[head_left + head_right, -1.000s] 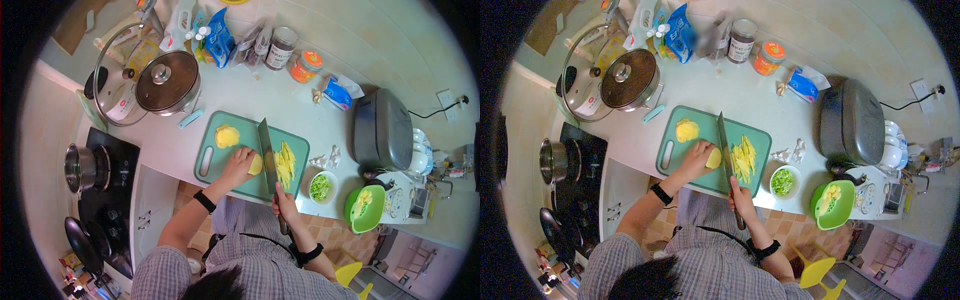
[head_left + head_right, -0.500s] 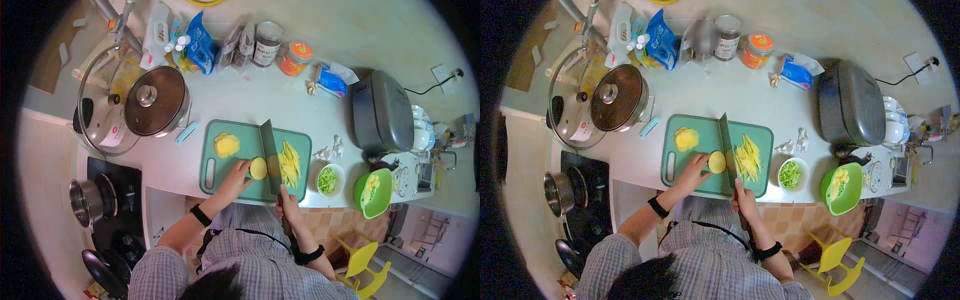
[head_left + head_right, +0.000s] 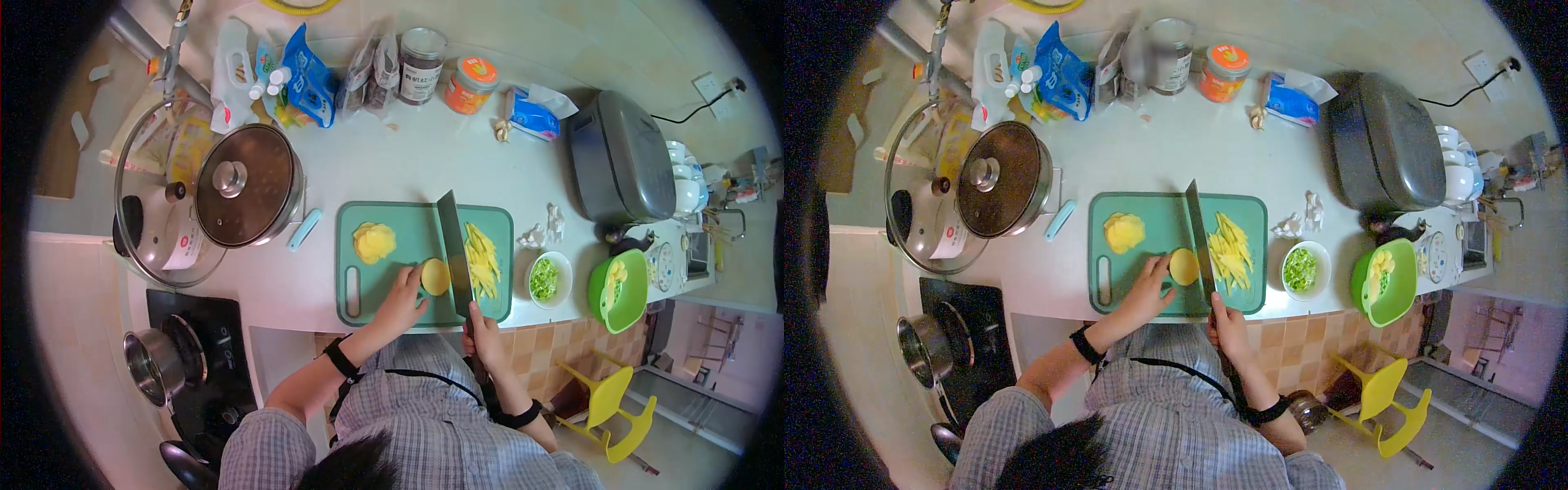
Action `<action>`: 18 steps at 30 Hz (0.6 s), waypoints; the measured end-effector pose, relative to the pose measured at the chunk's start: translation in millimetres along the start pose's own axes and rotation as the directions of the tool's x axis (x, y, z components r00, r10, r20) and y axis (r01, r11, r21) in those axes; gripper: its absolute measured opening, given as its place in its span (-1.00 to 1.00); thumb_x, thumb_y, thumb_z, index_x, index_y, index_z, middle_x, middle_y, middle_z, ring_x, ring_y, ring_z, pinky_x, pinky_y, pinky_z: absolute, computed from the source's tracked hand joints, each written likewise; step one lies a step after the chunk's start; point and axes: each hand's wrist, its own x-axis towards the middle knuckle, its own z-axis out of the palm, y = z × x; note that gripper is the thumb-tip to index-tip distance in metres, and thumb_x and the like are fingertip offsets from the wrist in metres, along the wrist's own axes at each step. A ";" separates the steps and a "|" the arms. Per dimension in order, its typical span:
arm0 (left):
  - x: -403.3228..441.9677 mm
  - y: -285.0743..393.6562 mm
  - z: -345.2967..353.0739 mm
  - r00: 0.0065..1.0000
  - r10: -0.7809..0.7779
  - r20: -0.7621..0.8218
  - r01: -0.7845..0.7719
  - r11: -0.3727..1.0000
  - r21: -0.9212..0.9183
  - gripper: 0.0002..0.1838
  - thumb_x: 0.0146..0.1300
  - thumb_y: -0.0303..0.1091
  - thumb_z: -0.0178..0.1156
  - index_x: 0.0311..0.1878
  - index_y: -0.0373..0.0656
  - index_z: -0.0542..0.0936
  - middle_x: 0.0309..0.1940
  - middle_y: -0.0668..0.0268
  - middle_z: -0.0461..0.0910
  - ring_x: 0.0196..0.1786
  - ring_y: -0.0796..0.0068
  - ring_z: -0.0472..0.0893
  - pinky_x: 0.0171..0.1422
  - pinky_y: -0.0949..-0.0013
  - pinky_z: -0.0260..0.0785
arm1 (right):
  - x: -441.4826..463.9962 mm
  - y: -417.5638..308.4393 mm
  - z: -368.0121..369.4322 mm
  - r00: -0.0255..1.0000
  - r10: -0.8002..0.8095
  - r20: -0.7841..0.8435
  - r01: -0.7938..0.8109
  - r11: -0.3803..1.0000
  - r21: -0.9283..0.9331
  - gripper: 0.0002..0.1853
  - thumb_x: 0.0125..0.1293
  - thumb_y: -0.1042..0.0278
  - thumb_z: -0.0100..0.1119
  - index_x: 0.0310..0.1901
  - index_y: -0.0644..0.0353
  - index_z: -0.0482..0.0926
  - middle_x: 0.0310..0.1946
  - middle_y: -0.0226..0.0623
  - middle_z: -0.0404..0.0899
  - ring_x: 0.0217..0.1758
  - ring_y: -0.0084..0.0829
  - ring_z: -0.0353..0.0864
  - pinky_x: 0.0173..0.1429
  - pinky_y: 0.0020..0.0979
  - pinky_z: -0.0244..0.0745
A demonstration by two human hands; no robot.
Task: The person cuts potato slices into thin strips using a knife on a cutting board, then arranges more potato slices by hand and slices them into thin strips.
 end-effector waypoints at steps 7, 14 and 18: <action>5.6 2.6 -24.4 0.947 0.251 0.200 -0.305 0.898 0.317 -0.58 0.09 -0.39 0.11 0.07 -0.21 0.40 0.06 0.16 0.33 0.14 0.17 0.35 0.17 0.22 0.28 | -8.6 -19.9 7.4 1.000 -0.020 -0.002 0.019 0.990 -0.137 -0.43 0.29 -0.21 -0.12 -0.62 0.17 0.30 -0.82 -0.49 0.18 -0.81 -0.64 0.13 -0.71 -0.57 0.03; 11.3 -3.1 -23.5 0.828 0.457 0.325 -0.560 0.686 0.464 -0.64 0.07 -0.35 0.06 -0.02 -0.18 0.46 0.02 0.26 0.38 0.19 0.30 0.31 0.22 0.25 0.22 | -3.4 -19.1 9.4 1.000 -0.027 -0.010 0.025 0.983 -0.180 -0.40 0.27 -0.23 -0.11 -0.67 0.17 0.31 -0.82 -0.49 0.21 -0.81 -0.63 0.16 -0.71 -0.56 0.09; 13.0 -3.6 -26.8 0.815 0.465 0.347 -0.580 0.657 0.481 -0.61 0.03 -0.38 0.02 0.00 -0.20 0.46 -0.02 0.27 0.39 0.18 0.32 0.33 0.23 0.28 0.22 | -2.1 -22.6 10.3 0.999 -0.048 -0.018 0.043 0.975 -0.217 -0.39 0.27 -0.23 -0.10 -0.68 0.17 0.30 -0.83 -0.48 0.22 -0.82 -0.62 0.16 -0.72 -0.55 0.08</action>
